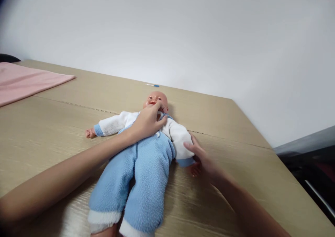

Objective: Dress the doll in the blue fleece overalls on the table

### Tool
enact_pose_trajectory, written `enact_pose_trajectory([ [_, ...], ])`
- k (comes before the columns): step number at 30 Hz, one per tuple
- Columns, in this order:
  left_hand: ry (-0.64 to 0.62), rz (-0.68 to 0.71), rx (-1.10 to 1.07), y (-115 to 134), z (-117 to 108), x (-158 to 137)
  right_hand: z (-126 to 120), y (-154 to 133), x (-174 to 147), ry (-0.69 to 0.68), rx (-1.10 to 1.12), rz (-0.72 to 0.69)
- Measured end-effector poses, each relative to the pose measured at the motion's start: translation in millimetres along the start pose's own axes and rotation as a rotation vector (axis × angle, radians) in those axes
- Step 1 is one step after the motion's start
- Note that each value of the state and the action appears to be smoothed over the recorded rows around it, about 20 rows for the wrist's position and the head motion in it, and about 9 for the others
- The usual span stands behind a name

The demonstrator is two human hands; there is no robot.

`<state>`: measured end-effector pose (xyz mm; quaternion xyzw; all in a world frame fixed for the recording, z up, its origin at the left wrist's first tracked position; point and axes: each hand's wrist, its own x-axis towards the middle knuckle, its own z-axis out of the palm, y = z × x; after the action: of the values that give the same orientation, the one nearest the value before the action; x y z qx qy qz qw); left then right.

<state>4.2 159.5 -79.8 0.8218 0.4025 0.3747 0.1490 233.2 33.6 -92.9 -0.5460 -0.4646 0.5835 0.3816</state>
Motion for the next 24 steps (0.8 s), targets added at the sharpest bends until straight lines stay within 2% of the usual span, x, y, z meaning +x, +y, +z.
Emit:
enact_pose_trajectory([
  [4,-0.01,0.0,0.039,2,0,-1,-35,-3,-3,0.001,-0.186,0.103],
  [7,-0.022,0.002,0.038,3,1,-1,-77,-12,3,0.081,-0.416,0.057],
  [10,-0.031,0.016,0.041,3,2,-2,-116,-15,11,0.155,-0.383,0.017],
  [12,-0.039,0.019,0.038,2,2,-2,-131,-10,16,0.213,-0.388,-0.019],
  [15,-0.053,0.022,0.041,1,2,-1,-137,2,22,0.266,-0.422,-0.077],
  [20,-0.098,0.075,0.084,3,-4,-1,-125,15,27,0.361,-0.481,-0.173],
  [24,-0.128,0.13,0.238,11,-11,-5,-116,18,26,0.486,-0.585,-0.221],
])
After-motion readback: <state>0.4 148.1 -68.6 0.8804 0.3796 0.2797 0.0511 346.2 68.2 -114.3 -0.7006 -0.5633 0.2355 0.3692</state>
